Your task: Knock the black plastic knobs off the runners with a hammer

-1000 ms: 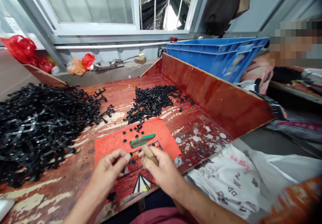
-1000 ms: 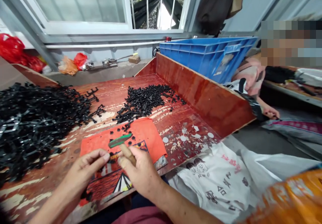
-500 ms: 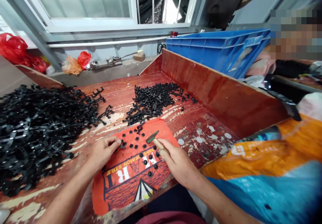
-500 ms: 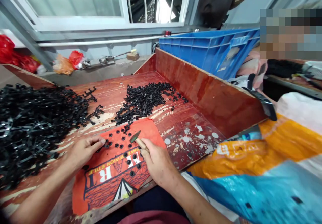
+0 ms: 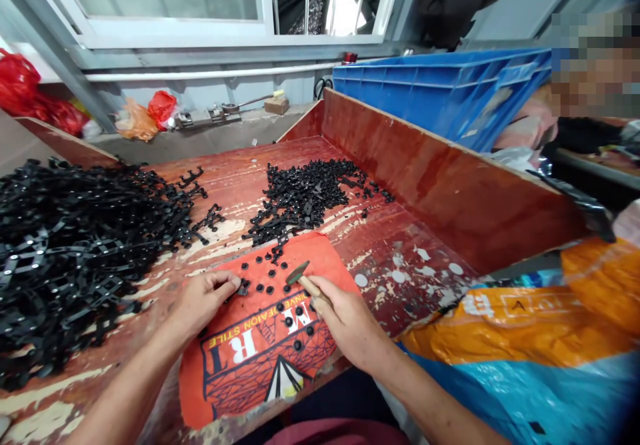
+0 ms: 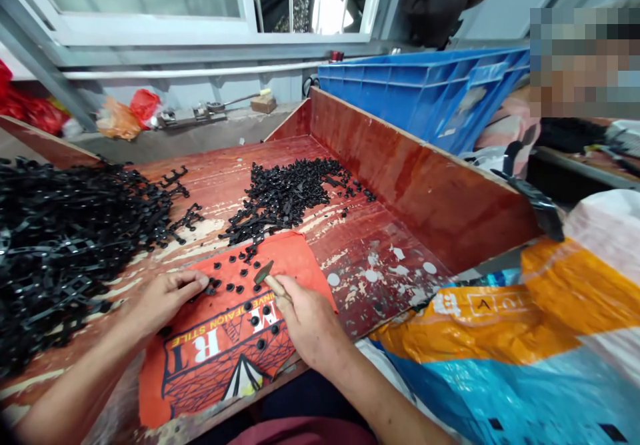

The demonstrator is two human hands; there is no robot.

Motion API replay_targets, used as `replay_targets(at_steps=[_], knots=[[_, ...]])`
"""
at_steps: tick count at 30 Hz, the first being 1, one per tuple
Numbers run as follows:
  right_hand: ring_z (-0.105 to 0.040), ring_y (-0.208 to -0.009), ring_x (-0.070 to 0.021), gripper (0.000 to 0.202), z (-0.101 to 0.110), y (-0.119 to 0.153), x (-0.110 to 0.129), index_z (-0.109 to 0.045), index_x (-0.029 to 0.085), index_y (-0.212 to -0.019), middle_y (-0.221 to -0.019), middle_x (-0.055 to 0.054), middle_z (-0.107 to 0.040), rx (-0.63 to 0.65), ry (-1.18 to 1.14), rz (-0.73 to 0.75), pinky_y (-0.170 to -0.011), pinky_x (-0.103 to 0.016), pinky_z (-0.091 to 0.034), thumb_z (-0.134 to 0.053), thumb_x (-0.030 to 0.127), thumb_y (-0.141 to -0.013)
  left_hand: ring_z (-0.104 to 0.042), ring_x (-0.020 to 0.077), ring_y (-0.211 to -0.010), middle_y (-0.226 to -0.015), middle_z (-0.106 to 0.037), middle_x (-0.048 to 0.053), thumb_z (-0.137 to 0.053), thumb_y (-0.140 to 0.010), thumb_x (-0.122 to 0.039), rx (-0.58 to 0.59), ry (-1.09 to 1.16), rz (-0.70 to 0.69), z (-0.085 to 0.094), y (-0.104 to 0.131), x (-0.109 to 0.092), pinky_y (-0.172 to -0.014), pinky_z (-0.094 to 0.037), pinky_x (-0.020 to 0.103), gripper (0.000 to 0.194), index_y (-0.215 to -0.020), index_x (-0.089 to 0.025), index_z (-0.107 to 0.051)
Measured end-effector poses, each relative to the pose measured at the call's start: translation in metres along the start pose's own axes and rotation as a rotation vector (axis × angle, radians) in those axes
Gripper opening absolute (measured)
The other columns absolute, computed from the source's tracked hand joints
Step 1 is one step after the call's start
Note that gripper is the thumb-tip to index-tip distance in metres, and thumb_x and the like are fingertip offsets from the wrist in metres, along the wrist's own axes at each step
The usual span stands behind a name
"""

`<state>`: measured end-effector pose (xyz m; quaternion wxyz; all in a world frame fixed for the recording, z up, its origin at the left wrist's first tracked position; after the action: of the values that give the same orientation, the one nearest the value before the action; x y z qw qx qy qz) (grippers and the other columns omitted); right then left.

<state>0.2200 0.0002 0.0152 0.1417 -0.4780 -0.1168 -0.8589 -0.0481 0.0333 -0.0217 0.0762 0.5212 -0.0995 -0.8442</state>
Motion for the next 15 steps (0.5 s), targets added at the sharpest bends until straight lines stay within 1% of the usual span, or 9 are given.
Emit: replay_targets(at_steps=[3, 5, 7, 9, 11, 13, 15], knots=[[-0.067, -0.103, -0.0212, 0.035, -0.001, -0.003, 0.005, -0.056, 0.027, -0.132, -0.117, -0.001, -0.071, -0.005, 0.036, 0.029, -0.085, -0.029, -0.048, -0.044, 0.022, -0.1, -0.051, 0.0152, -0.058, -0.06, -0.064, 0.001, -0.064, -0.07, -0.051, 0.009, 0.0, 0.0, -0.001, -0.001, 0.004, -0.055, -0.037, 0.024, 0.035, -0.065, -0.017, -0.072], [-0.066, -0.108, -0.0214, 0.035, -0.001, -0.007, 0.016, -0.055, 0.029, -0.135, -0.122, -0.001, -0.069, -0.004, 0.086, 0.068, -0.089, -0.03, -0.048, -0.044, 0.022, -0.102, -0.056, 0.0165, -0.061, -0.065, -0.068, 0.002, -0.064, -0.07, -0.051, 0.012, -0.005, -0.003, -0.001, -0.001, 0.005, -0.058, -0.04, 0.024, 0.034, -0.067, -0.018, -0.073], [-0.065, -0.11, -0.0207, 0.035, -0.002, -0.015, 0.031, -0.055, 0.031, -0.135, -0.127, 0.0, -0.067, 0.003, 0.145, 0.124, -0.089, -0.029, -0.047, -0.044, 0.022, -0.103, -0.059, 0.0179, -0.064, -0.068, -0.07, 0.002, -0.063, -0.07, -0.05, -0.003, -0.043, 0.001, 0.0, -0.002, 0.003, -0.059, -0.042, 0.025, 0.033, -0.069, -0.019, -0.073], [-0.067, -0.106, -0.0203, 0.033, -0.005, -0.024, 0.045, -0.056, 0.032, -0.134, -0.125, 0.001, -0.068, 0.024, 0.21, 0.165, -0.083, -0.027, -0.048, -0.045, 0.023, -0.104, -0.059, 0.0187, -0.063, -0.064, -0.069, 0.001, -0.061, -0.071, -0.051, -0.025, -0.118, 0.016, 0.002, -0.003, -0.001, -0.056, -0.041, 0.024, 0.033, -0.066, -0.02, -0.072], [-0.069, -0.1, -0.0209, 0.031, -0.007, -0.034, 0.053, -0.057, 0.032, -0.132, -0.119, 0.0, -0.071, 0.045, 0.275, 0.177, -0.077, -0.027, -0.048, -0.046, 0.024, -0.104, -0.058, 0.0188, -0.059, -0.057, -0.064, 0.0, -0.057, -0.073, -0.051, -0.03, -0.202, 0.026, 0.006, -0.004, -0.007, -0.053, -0.038, 0.025, 0.035, -0.061, -0.02, -0.069], [-0.07, -0.097, -0.0214, 0.03, -0.008, -0.039, 0.053, -0.058, 0.031, -0.131, -0.113, 0.0, -0.073, 0.045, 0.327, 0.161, -0.075, -0.027, -0.048, -0.047, 0.025, -0.103, -0.058, 0.0199, -0.059, -0.054, -0.062, 0.0, -0.054, -0.075, -0.052, -0.019, -0.275, 0.014, 0.01, -0.003, -0.011, -0.052, -0.038, 0.026, 0.038, -0.059, -0.02, -0.068], [-0.069, -0.097, -0.0202, 0.03, -0.005, -0.036, 0.048, -0.057, 0.031, -0.132, -0.113, -0.001, -0.073, 0.013, 0.345, 0.135, -0.076, -0.026, -0.048, -0.047, 0.026, -0.104, -0.063, 0.0234, -0.069, -0.063, -0.069, 0.002, -0.053, -0.076, -0.054, -0.034, -0.339, -0.039, 0.015, 0.001, -0.014, -0.058, -0.044, 0.028, 0.039, -0.066, -0.021, -0.072]])
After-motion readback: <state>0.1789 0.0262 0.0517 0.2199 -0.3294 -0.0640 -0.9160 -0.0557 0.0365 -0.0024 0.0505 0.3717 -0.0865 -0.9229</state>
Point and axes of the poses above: each hand's wrist, its own y-axis away from the middle knuckle, its own z-axis out of the back of the hand, x = y × z, the point moved 7 cm from there along -y, towards the middle knuckle
